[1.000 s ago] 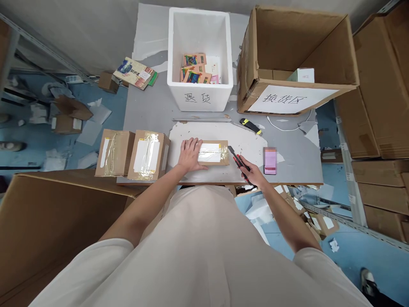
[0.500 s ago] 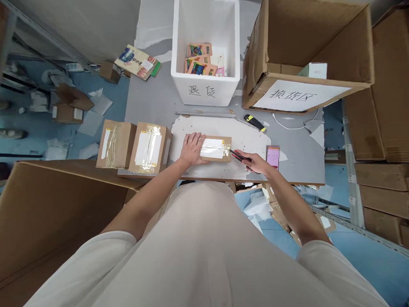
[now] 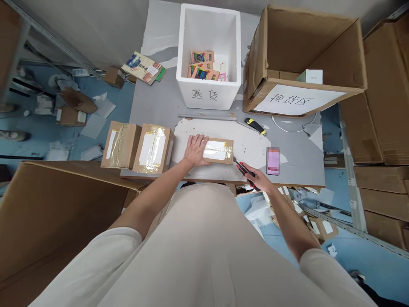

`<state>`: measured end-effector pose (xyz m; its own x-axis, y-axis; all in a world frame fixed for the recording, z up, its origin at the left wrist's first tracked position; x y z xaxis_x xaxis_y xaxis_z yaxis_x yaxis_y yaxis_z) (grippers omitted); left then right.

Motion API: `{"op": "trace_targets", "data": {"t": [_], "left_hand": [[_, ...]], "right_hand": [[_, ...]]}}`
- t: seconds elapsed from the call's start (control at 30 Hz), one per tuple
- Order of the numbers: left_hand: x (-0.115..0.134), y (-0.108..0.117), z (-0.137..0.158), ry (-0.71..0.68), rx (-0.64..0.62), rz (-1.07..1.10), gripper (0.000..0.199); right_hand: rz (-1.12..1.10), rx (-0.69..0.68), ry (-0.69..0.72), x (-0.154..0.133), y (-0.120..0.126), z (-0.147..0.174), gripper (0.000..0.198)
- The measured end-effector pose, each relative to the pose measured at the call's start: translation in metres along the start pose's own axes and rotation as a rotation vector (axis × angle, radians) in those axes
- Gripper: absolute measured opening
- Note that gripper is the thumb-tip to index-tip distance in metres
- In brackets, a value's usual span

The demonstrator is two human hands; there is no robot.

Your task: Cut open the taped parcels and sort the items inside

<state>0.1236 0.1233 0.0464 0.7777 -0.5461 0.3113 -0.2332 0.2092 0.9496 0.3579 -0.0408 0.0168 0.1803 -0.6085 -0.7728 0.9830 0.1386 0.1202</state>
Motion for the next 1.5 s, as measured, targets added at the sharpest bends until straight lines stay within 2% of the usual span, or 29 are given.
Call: {"op": "trace_targets", "data": {"t": [0.13,0.23,0.3,0.37,0.47,0.53,0.6,0.7,0.87,1.0,1.17,1.23,1.3,1.37,1.5], "left_hand": [[-0.006,0.002,0.000,0.139,0.050,-0.001,0.118],[-0.009,0.006,0.001,0.285,0.114,-0.015,0.121],[-0.007,0.010,0.003,0.332,0.128,-0.017,0.122],[-0.009,0.012,0.008,0.363,0.112,-0.006,0.119],[-0.021,0.013,0.024,0.423,0.081,0.040,0.091],[-0.025,0.009,0.037,0.414,0.070,0.121,0.067],[-0.021,0.000,0.047,0.352,0.074,0.252,0.057],[-0.012,-0.012,0.060,0.322,0.114,0.419,0.056],[-0.010,-0.018,0.068,0.387,0.143,0.442,0.057],[-0.018,-0.001,0.048,0.372,0.170,0.392,0.064],[-0.029,0.028,-0.027,0.203,0.190,0.295,0.068],[-0.031,0.024,-0.056,0.125,0.086,0.280,0.069],[-0.037,0.014,-0.072,0.112,-0.029,0.294,0.069],[-0.046,0.008,-0.075,0.152,-0.074,0.319,0.068],[-0.067,0.012,-0.047,0.310,0.025,0.356,0.064]], "right_hand": [[-0.179,0.236,0.072,0.008,0.014,0.007,0.077],[-0.380,0.361,0.130,-0.002,0.001,-0.009,0.064],[-0.489,0.362,0.159,-0.017,-0.024,-0.031,0.052],[-0.548,0.348,0.178,-0.034,-0.050,-0.055,0.049],[-0.551,0.333,0.175,-0.054,-0.070,-0.084,0.042],[-0.511,0.331,0.176,-0.062,-0.068,-0.097,0.039],[-0.477,0.357,0.190,-0.067,-0.057,-0.106,0.037],[-0.443,0.390,0.217,-0.070,-0.042,-0.110,0.039],[-0.382,0.363,0.218,-0.061,-0.044,-0.095,0.045],[-0.441,0.337,0.126,-0.027,-0.055,-0.063,0.045],[-0.614,0.267,-0.016,0.017,-0.082,-0.025,0.052],[-0.689,0.206,-0.058,0.022,-0.096,-0.019,0.053],[-0.730,0.168,-0.070,0.019,-0.106,-0.019,0.051],[-0.747,0.195,-0.051,0.015,-0.105,-0.023,0.048],[-0.800,0.330,0.030,0.004,-0.077,-0.037,0.045]]}}
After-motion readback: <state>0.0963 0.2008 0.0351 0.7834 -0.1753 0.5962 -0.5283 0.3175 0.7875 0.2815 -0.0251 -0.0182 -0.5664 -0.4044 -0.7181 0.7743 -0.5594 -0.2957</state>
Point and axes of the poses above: each hand's wrist, its own z-axis away from the middle knuckle, its own y-axis out of the back of the hand, x = y × z, the point moved 10 cm from there along -z, towards the middle knuckle, and after that the axes turned 4 degrees about x, right-handed, at the moved point
